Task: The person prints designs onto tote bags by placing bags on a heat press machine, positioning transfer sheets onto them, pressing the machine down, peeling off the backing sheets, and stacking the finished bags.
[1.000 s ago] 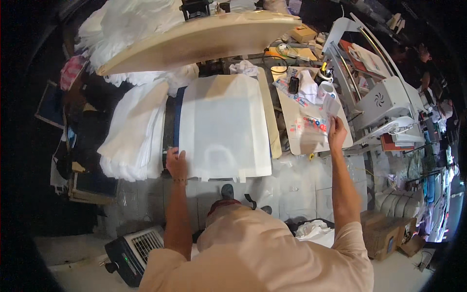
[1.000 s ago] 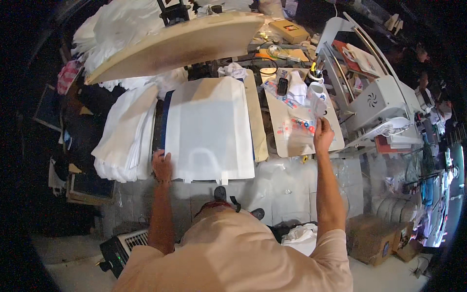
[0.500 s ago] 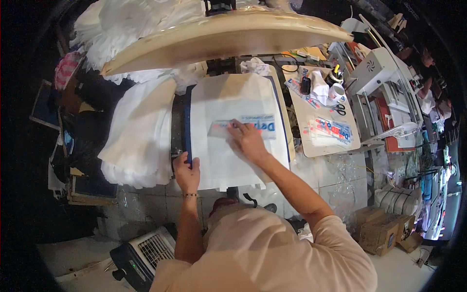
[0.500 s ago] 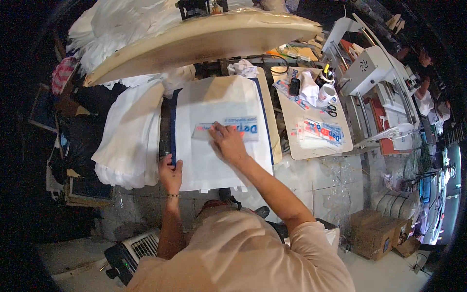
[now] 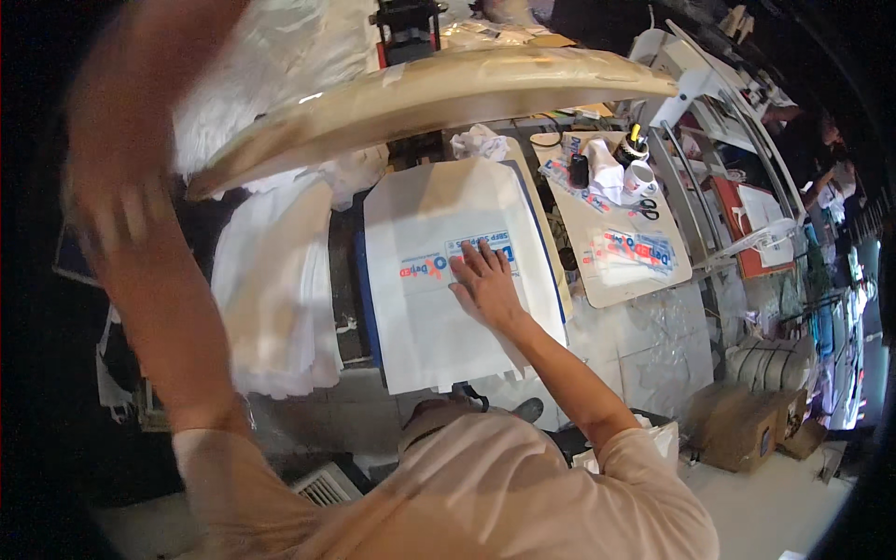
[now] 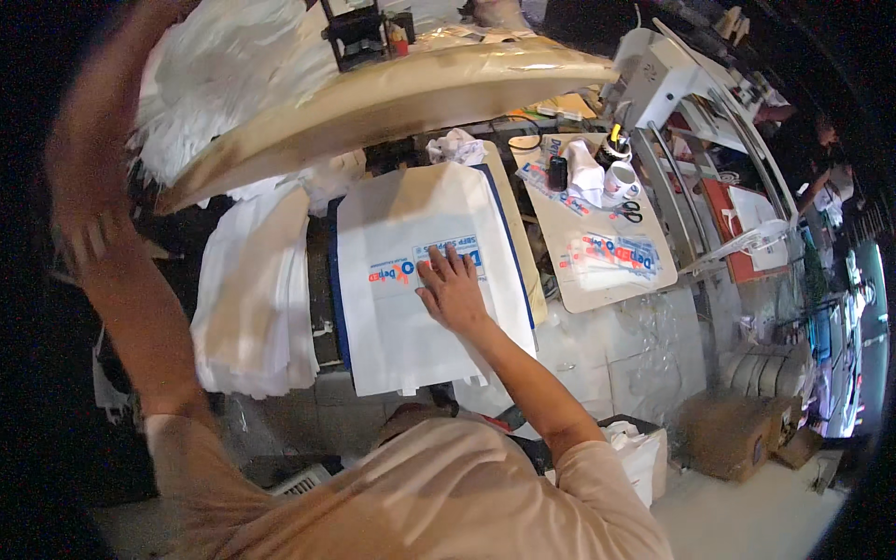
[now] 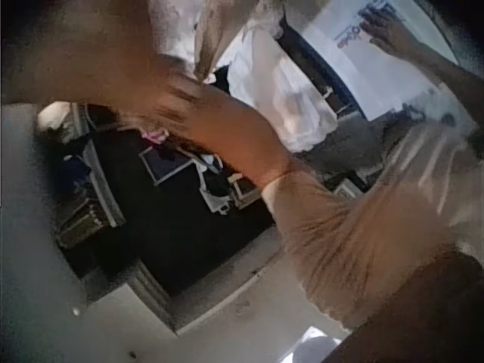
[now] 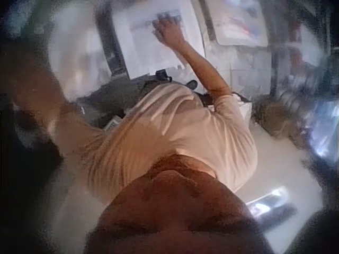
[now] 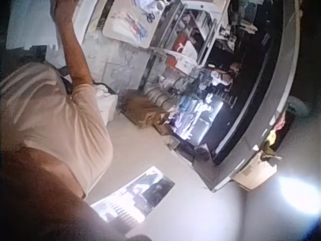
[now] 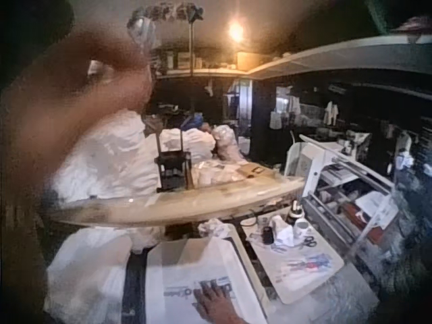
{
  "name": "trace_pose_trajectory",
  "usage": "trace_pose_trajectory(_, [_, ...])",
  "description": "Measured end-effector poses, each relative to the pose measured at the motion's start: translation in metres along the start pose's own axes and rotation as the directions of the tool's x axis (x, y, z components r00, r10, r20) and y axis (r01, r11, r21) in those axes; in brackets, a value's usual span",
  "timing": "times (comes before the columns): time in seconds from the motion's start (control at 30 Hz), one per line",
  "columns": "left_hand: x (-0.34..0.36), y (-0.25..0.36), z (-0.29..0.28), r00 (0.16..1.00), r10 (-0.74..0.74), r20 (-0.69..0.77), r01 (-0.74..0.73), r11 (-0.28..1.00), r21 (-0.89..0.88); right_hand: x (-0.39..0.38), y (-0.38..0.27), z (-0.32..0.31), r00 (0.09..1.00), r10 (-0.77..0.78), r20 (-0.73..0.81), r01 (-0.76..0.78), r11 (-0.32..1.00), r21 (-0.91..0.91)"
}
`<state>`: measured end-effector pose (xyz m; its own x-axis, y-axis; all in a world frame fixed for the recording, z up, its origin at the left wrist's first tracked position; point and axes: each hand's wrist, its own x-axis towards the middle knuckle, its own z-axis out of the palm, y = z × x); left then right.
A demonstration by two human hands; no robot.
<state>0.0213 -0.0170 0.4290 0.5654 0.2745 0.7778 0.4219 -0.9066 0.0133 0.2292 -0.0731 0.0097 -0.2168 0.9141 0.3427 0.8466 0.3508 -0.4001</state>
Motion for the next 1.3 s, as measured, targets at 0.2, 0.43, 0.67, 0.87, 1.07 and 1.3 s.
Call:
trace_pose_trajectory(0.2, [0.08,-0.07,0.026,0.974,-0.122,0.192,0.092,0.983,0.157,-0.002,0.011,0.004,1.0,-0.005,-0.011,0.005,0.999,-0.053])
trace_pose_trajectory(0.43, [0.104,-0.088,0.026,0.954,-0.204,0.219,0.156,0.964,0.217,0.0,0.01,0.004,0.999,-0.014,-0.037,0.013,1.0,-0.018])
trace_pose_trajectory(0.67, [0.087,-0.023,-0.012,0.989,-0.135,0.057,0.121,0.972,0.203,-0.021,0.001,-0.022,0.983,-0.049,-0.178,0.081,0.981,0.176])
trace_pose_trajectory(0.87, [-0.014,0.122,-0.041,0.994,-0.088,0.069,0.096,0.988,-0.118,-0.112,-0.045,-0.093,0.89,-0.431,0.149,0.25,0.734,0.632])
trace_pose_trajectory(1.07, [-0.13,0.22,0.097,0.765,-0.09,0.638,0.277,0.94,-0.199,-0.142,-0.079,-0.233,0.75,-0.466,-0.469,0.653,0.632,0.417])
trace_pose_trajectory(1.3, [-0.25,0.222,0.149,0.764,-0.469,0.442,0.633,0.674,-0.379,-0.076,-0.108,-0.196,0.837,-0.358,-0.414,0.538,0.677,0.503])
